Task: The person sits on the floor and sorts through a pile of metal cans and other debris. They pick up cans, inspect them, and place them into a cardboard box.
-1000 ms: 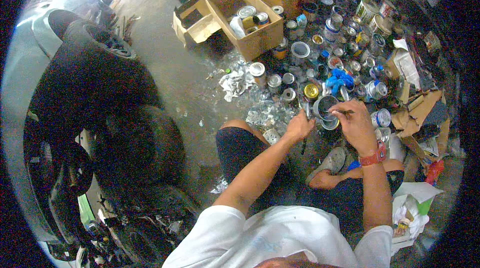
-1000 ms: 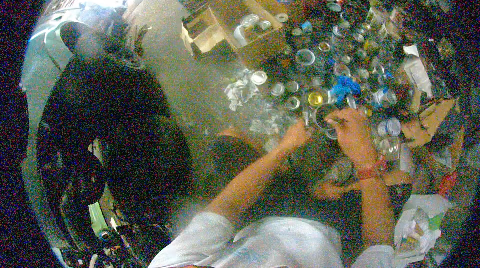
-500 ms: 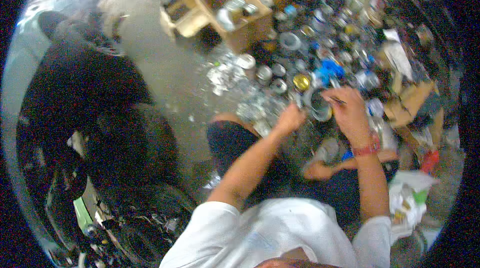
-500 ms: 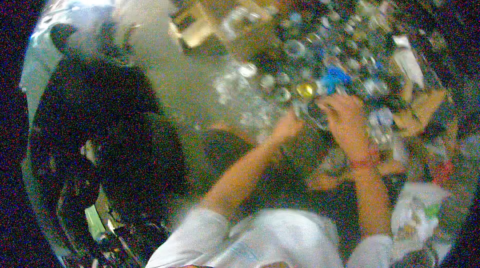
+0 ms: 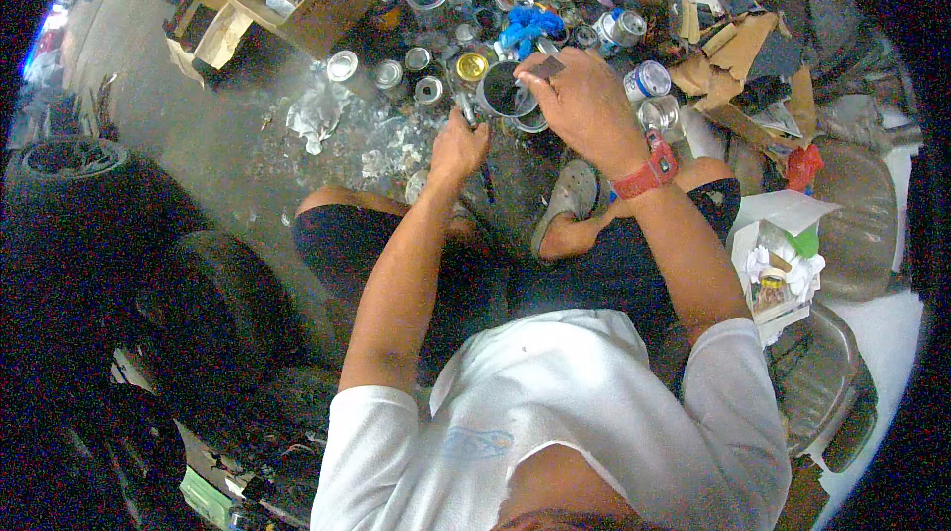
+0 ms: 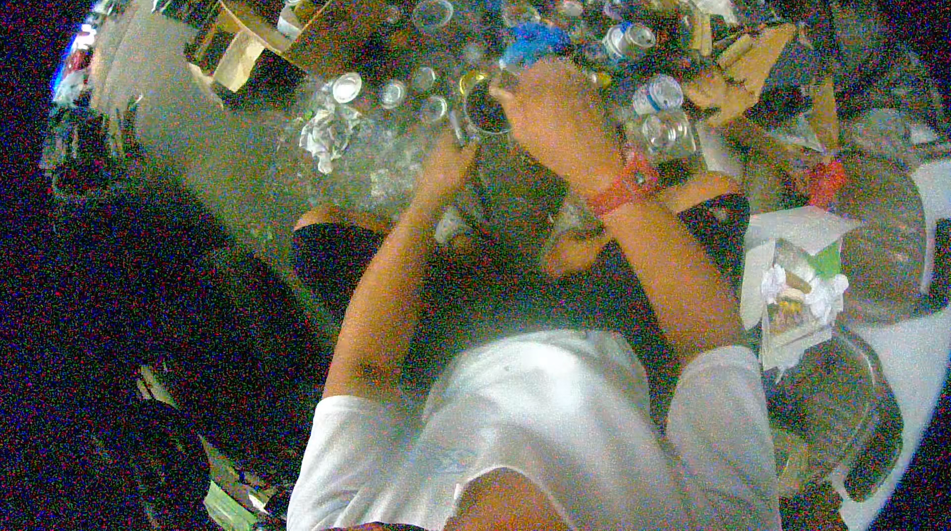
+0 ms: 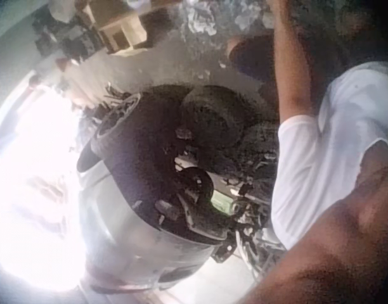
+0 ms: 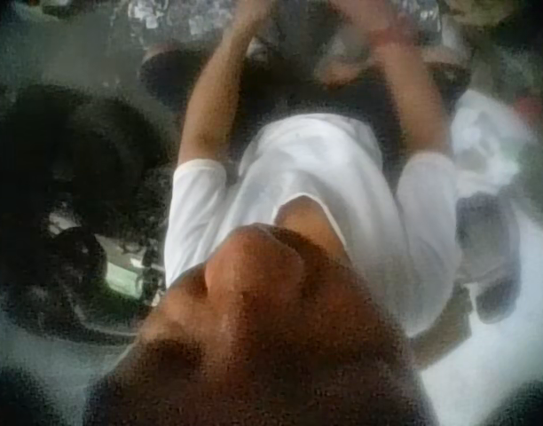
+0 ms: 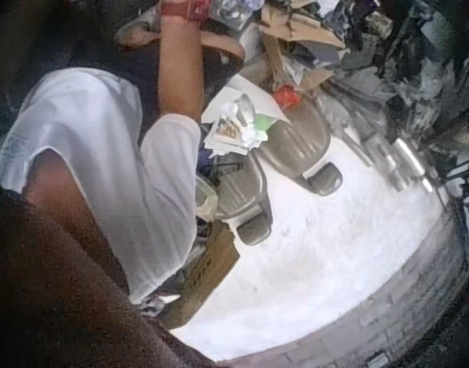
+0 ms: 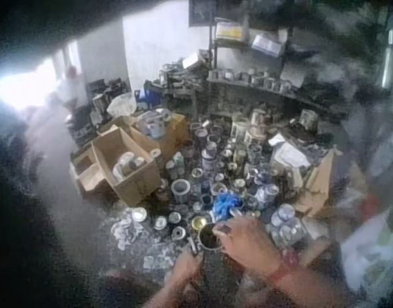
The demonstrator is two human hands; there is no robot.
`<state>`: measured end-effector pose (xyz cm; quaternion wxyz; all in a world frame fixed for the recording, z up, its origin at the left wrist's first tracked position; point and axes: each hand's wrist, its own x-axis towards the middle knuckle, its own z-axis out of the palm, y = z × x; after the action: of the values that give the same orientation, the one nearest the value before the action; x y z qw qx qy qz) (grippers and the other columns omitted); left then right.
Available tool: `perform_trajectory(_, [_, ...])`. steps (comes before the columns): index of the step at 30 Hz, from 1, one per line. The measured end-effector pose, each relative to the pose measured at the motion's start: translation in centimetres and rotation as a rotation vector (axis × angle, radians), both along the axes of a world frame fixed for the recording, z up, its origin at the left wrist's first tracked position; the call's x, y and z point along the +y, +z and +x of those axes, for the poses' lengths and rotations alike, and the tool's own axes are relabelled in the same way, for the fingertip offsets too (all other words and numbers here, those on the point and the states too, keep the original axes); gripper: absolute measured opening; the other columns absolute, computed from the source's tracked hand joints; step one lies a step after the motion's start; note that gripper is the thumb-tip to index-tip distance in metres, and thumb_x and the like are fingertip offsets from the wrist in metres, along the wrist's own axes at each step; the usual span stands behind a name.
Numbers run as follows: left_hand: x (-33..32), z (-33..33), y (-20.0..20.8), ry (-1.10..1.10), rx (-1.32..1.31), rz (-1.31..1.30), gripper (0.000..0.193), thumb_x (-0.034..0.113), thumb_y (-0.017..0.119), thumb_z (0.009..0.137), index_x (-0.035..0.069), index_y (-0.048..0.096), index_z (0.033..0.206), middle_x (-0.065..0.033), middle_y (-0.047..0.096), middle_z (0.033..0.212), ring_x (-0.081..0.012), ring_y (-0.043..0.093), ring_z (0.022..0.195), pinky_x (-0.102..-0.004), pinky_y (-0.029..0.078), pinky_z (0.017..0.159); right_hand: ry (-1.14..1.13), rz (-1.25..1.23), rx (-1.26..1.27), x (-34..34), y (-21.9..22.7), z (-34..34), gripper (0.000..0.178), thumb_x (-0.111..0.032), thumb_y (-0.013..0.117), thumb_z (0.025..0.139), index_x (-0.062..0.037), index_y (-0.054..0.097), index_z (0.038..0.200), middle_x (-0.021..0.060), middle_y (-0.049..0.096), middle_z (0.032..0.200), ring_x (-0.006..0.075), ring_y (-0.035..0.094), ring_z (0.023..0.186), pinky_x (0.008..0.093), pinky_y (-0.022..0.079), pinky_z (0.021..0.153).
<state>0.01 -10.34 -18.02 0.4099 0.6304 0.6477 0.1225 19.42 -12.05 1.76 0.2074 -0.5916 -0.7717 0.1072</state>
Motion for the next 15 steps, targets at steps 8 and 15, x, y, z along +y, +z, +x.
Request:
perform_trajectory(8, [-0.2,0.5,2.7,0.014,0.026,-0.036,0.065,0.038,0.064,0.094,-0.002,0.048,0.143,-0.034,0.064,0.128,-0.05,0.061,0.122,-0.0548,0.047,0.105,0.061,0.048,0.148,0.7,-0.8,0.9,0.019,-0.023,0.065,0.098,-0.0102,0.077,0.101,0.0108,0.075,0.098,0.0339,0.068,0.097,0.0439,0.051,0.091])
perform_trajectory(15, [0.1,-0.4,-1.0,0.008,-0.039,0.049,0.065,0.036,0.065,0.092,-0.003,0.048,0.142,-0.0352,0.066,0.124,-0.0497,0.062,0.12,-0.0537,0.047,0.104,0.077,-0.018,0.063,1.0,-0.1,0.5,0.02,-0.026,0.065,0.097,-0.0115,0.078,0.098,0.009,0.074,0.101,0.0331,0.067,0.1,0.0443,0.051,0.091])
